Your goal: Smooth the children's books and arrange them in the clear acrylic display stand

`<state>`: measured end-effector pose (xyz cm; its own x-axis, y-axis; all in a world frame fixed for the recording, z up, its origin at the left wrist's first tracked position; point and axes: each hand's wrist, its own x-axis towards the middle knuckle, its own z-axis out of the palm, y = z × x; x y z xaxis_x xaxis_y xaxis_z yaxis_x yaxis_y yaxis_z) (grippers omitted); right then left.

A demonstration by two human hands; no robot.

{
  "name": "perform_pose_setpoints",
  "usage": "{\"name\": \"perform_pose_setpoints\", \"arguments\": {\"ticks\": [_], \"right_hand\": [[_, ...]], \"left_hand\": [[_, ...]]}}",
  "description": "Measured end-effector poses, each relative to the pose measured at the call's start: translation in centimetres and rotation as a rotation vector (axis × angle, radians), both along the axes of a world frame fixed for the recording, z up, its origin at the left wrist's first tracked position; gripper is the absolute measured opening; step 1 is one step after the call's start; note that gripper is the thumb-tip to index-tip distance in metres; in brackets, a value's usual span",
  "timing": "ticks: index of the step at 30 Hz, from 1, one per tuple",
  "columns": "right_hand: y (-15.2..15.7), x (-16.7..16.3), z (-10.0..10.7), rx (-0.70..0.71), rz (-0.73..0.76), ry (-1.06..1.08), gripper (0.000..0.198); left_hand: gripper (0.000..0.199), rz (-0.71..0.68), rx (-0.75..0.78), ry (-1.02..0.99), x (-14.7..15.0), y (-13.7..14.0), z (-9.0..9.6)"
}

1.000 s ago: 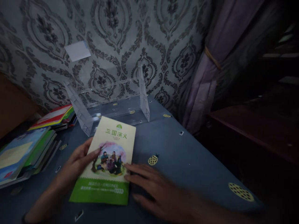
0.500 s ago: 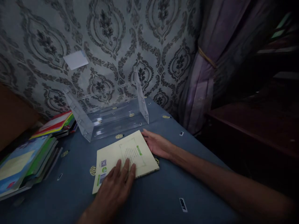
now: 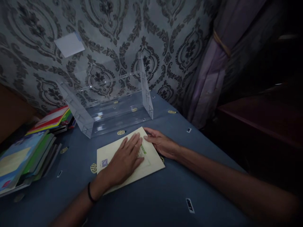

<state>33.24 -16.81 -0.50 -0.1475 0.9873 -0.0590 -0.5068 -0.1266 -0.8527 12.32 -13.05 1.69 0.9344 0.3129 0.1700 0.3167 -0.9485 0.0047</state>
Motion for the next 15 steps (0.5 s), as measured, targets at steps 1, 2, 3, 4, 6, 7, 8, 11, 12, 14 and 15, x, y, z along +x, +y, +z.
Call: {"name": "perform_pose_setpoints", "arguments": {"ticks": [1,2,3,4,6,7,8,11,12,14,15], "right_hand": [[0.0,0.0,0.0,0.002,0.003,-0.001,0.046],[0.0,0.0,0.1,0.002,0.005,-0.004,0.045],[-0.1,0.0,0.1,-0.001,0.007,-0.008,0.045],[-0.1,0.1,0.2,-0.008,0.008,-0.014,0.044],[-0.2,0.1,0.3,-0.024,0.004,-0.021,0.045],[-0.2,0.1,0.4,-0.031,0.002,-0.023,0.045],[-0.3,0.1,0.4,-0.036,0.001,-0.024,0.045],[-0.3,0.1,0.5,-0.04,-0.002,-0.024,0.046],[-0.3,0.1,0.5,-0.04,-0.002,-0.024,0.047],[-0.4,0.1,0.6,-0.037,0.001,-0.026,0.05],[-0.4,0.1,0.5,-0.03,0.0,-0.029,0.051]], "left_hand": [[0.063,0.024,-0.008,-0.01,-0.1,0.6,-0.2],[0.064,0.052,-0.016,-0.018,-0.4,1.2,-0.4],[0.064,0.086,-0.025,-0.024,-0.9,1.8,-0.6],[0.064,0.126,-0.036,-0.029,-1.5,2.4,-0.8],[0.063,0.208,-0.063,-0.038,-3.0,3.4,-1.2],[0.062,0.245,-0.077,-0.044,-3.7,3.8,-1.3],[0.06,0.275,-0.088,-0.053,-4.3,4.1,-1.4],[0.054,0.31,-0.109,-0.111,-5.4,4.5,-1.2],[0.051,0.311,-0.111,-0.136,-5.5,4.4,-1.1],[0.047,0.312,-0.107,-0.18,-5.3,4.1,-0.7],[0.045,0.313,-0.099,-0.199,-5.2,3.9,-0.6]]}}
